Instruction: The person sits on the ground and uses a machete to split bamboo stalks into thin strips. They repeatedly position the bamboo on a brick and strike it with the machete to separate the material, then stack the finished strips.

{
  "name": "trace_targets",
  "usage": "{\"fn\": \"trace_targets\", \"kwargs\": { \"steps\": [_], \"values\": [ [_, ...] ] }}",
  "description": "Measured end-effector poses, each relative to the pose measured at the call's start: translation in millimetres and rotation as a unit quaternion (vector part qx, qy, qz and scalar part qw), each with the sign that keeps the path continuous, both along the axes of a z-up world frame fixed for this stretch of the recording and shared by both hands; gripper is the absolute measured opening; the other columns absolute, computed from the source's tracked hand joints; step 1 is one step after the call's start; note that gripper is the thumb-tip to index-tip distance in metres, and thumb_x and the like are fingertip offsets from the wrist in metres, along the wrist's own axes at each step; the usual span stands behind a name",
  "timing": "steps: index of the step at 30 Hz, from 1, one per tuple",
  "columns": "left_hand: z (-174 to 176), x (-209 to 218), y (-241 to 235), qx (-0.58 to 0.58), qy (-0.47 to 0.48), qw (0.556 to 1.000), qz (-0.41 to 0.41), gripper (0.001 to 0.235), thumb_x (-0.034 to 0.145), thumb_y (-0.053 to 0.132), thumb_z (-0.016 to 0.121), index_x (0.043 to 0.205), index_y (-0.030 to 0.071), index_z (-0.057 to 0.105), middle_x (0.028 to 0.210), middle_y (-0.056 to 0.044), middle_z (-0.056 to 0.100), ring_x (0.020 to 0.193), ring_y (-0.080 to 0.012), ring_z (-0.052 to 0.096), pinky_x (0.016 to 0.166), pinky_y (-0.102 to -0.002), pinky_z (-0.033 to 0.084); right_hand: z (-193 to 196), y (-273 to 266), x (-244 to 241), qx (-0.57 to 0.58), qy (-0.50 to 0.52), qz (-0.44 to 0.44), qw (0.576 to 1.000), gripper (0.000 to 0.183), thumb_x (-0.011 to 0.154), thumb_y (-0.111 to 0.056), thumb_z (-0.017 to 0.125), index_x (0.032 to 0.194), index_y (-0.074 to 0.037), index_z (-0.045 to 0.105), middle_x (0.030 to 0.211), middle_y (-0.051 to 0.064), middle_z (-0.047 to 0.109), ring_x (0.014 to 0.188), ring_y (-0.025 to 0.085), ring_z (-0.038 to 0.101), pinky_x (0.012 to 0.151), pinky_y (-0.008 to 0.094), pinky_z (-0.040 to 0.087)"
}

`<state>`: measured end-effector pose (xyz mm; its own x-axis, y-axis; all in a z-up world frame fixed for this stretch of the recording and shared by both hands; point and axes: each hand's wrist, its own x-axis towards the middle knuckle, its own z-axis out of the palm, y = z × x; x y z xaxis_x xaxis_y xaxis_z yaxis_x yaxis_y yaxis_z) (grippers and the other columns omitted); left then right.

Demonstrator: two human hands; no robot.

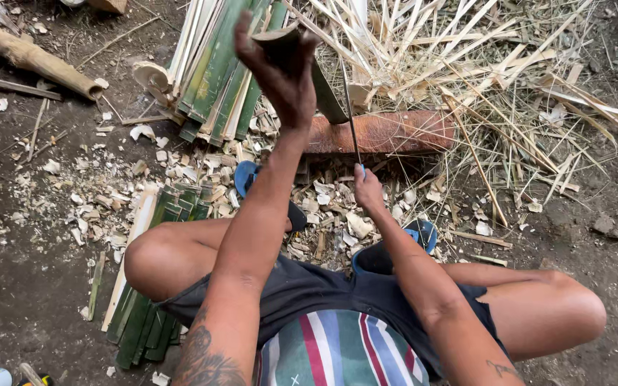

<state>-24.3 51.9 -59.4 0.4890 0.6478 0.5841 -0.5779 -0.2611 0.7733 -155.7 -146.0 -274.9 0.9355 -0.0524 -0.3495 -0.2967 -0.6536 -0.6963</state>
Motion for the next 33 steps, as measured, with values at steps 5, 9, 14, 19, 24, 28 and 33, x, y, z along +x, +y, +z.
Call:
{"fn": "trace_targets", "kwargs": {
  "steps": [5,9,14,19,24,28,33],
  "values": [
    [-94,-25,-21,-0.004,0.163,0.979,-0.124,0.083,0.096,0.047,0.075,0.152,0.003,0.033,0.123,-0.013,0.065,0.108,-0.0247,0.063,0.098,-0.040,0.052,-36,-25,-28,0.013,-0.042,-0.006,0.999,0.057,0.105,-0.053,0.041,0.097,-0.001,0.062,0.092,0.028,0.068,0.093,0.051,0.063,0.081,0.055,0.048],
    [-139,-18,2,0.045,0.214,0.950,-0.222,0.057,0.105,0.033,0.071,0.147,0.005,0.045,0.121,-0.012,0.070,0.113,-0.0251,0.068,0.101,-0.038,0.053,-40,-35,-33,-0.024,0.014,0.000,1.000,0.061,0.104,-0.058,0.043,0.098,-0.001,0.064,0.094,0.029,0.067,0.094,0.050,0.063,0.082,0.055,0.048],
    [-130,-25,18,0.116,0.262,0.934,-0.215,0.044,0.107,0.020,0.065,0.147,0.014,0.046,0.114,-0.010,0.074,0.103,-0.0235,0.073,0.087,-0.037,0.057,-51,-70,-29,0.015,0.038,-0.014,0.999,0.063,0.103,-0.061,0.041,0.101,-0.003,0.065,0.093,0.026,0.070,0.088,0.043,0.067,0.081,0.050,0.051],
    [-70,-24,13,0.003,0.284,0.939,-0.195,0.068,0.105,0.021,0.059,0.161,0.025,0.021,0.088,-0.014,0.065,0.076,-0.0228,0.063,0.065,-0.035,0.053,-25,-154,-10,0.015,0.014,-0.033,0.999,0.062,0.103,-0.062,0.036,0.104,-0.006,0.063,0.091,0.019,0.066,0.079,0.031,0.062,0.071,0.048,0.051],
    [-27,-16,-2,0.086,0.226,0.898,-0.367,0.036,0.113,0.038,0.050,0.141,0.015,0.056,0.122,-0.004,0.067,0.102,-0.0163,0.065,0.081,-0.033,0.062,46,-217,25,-0.028,0.017,-0.236,0.971,0.061,0.110,-0.058,0.038,0.088,-0.004,0.057,0.068,0.005,0.056,0.059,0.020,0.054,0.053,0.039,0.045],
    [-36,-16,-37,0.379,0.291,0.844,-0.243,0.040,0.101,0.046,0.067,0.115,0.008,0.068,0.106,-0.004,0.067,0.089,-0.0173,0.071,0.069,-0.032,0.067,84,-191,12,0.172,0.055,-0.275,0.944,0.057,0.109,-0.061,0.043,0.089,-0.008,0.053,0.064,-0.002,0.046,0.049,0.013,0.041,0.041,0.033,0.032],
    [-47,-28,-54,0.294,0.152,0.908,-0.256,0.030,0.107,0.040,0.061,0.111,0.011,0.070,0.110,-0.010,0.064,0.093,-0.0223,0.074,0.068,-0.030,0.064,116,-114,-13,0.160,0.111,-0.146,0.970,0.045,0.105,-0.056,0.040,0.104,-0.013,0.053,0.063,-0.003,0.049,0.049,0.009,0.045,0.040,0.029,0.036]
  ]
}}
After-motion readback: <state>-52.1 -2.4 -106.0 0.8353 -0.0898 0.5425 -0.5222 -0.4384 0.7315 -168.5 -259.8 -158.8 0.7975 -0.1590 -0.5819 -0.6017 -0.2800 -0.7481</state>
